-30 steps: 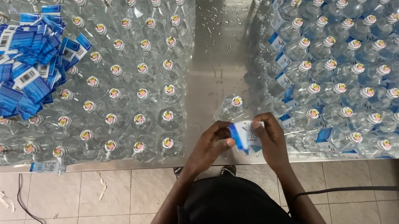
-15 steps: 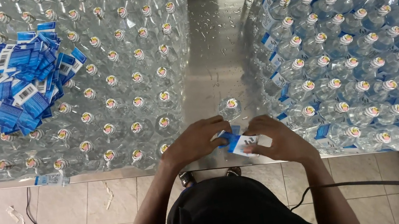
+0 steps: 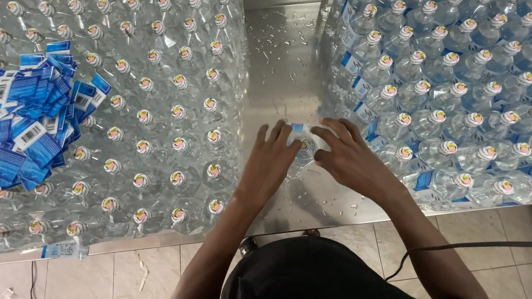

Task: Manual application of plastic label sleeves to clear water bottles on a production line.

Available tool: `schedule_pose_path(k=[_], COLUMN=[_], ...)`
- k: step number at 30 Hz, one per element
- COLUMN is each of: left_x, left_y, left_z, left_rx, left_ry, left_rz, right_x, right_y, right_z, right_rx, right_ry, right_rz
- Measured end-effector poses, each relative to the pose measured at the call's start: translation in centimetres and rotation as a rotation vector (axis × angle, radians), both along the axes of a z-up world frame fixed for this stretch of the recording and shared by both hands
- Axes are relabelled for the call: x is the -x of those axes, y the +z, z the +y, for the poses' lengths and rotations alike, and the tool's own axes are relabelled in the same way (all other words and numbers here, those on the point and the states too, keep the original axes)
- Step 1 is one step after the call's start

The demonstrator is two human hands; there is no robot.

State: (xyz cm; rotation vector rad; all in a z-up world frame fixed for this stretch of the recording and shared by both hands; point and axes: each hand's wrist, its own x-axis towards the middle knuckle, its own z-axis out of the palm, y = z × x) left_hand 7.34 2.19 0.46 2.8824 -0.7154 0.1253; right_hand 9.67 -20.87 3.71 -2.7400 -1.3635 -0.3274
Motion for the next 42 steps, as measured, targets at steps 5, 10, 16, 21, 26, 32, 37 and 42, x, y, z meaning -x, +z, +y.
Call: schedule_pose_path(k=[5,10,16,21,26,32,37,42], left_x=[-1.4,-2.3,-1.4,-1.5,-1.0,-0.5,0.0,0.5], left_y=[-4.5,-3.6,-3.8,-4.6,-5.5,-5.6,-5.7,-6.2], left_z=[-0.3,-0.4,-1.4,-2.3,-2.9,-2.8,-2.9,-3.4], left_rx=[0.021,0.362,0.912,1.267,1.259,1.224,1.201,1.242], left_ry=[0.004,0.060,0.290,0.382,0.329,0.345,0.338,0.374], left_rz=[0.035,0.207,0.267,0.217,0.254,0.305,0.342,0.393], right_x=[-0.9,-0.6,0.8,1.2,-0.3,-0.9,1.0,1.1], right_y=[-1.9,-3.9,-4.2,-6.5,-7.7,-8.6,-9.1,-8.8], right_z=[0.5,1.3,1.6,1.0,1.2,1.2,0.9,1.5], right_rx=[0.055,0.113,0.017,-0.430,-0.670,-0.629,-0.677,-0.791], right_ry=[-0.043,-0.073,-0.139,-0.118,-0.213,-0.245,-0.221,-0.345], right_rz=[0.171,0.191,0.256,0.201,0.292,0.292,0.386,0.458])
